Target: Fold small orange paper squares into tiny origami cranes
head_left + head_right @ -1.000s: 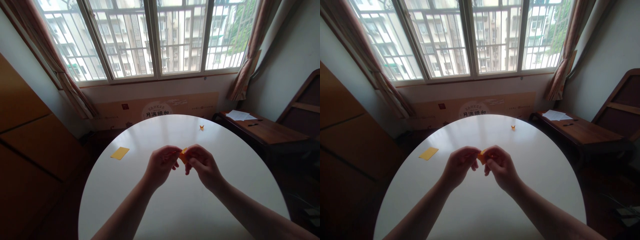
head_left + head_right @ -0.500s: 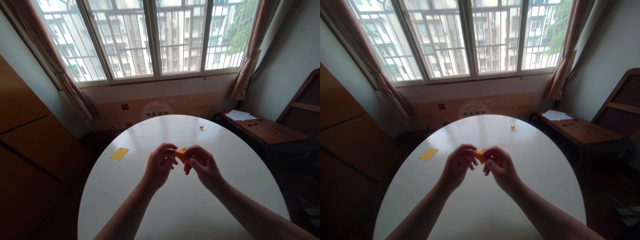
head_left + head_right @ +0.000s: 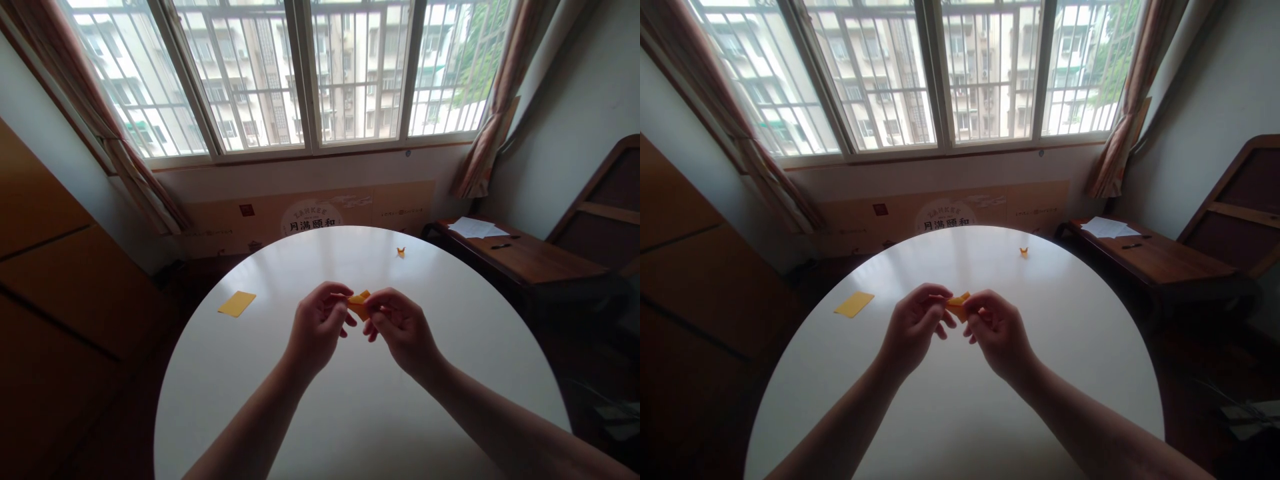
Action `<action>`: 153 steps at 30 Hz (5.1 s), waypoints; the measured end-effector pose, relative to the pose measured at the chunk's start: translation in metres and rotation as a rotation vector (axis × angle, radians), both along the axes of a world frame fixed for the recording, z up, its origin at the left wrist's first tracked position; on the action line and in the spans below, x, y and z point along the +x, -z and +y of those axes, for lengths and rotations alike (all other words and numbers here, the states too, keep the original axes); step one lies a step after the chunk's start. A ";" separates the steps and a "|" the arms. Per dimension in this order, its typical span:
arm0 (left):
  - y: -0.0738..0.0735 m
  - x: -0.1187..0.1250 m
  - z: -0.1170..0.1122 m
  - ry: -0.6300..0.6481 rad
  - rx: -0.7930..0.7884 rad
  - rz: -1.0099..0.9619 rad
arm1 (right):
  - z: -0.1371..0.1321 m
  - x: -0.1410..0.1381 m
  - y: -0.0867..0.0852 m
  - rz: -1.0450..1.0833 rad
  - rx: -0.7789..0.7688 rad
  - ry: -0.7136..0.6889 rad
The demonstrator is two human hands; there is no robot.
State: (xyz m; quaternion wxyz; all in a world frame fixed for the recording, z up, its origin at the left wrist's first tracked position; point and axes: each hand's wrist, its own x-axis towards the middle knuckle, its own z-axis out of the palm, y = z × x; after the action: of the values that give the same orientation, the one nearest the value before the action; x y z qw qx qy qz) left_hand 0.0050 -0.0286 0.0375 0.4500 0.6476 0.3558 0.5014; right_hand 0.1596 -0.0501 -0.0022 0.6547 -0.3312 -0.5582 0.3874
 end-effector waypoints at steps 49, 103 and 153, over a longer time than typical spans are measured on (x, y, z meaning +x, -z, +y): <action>-0.005 0.011 -0.008 -0.133 -0.191 -0.148 | -0.007 -0.001 -0.002 -0.148 0.093 0.088; 0.000 -0.001 0.001 0.079 -0.032 -0.058 | 0.000 0.004 0.000 0.061 0.022 -0.079; -0.001 -0.009 0.002 -0.022 0.234 0.172 | -0.001 0.006 -0.003 -0.067 -0.009 0.068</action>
State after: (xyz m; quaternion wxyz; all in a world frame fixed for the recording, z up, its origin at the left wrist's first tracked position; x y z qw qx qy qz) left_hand -0.0041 -0.0261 0.0385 0.3337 0.7322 0.3393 0.4872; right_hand 0.1657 -0.0515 0.0007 0.6470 -0.3655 -0.5664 0.3562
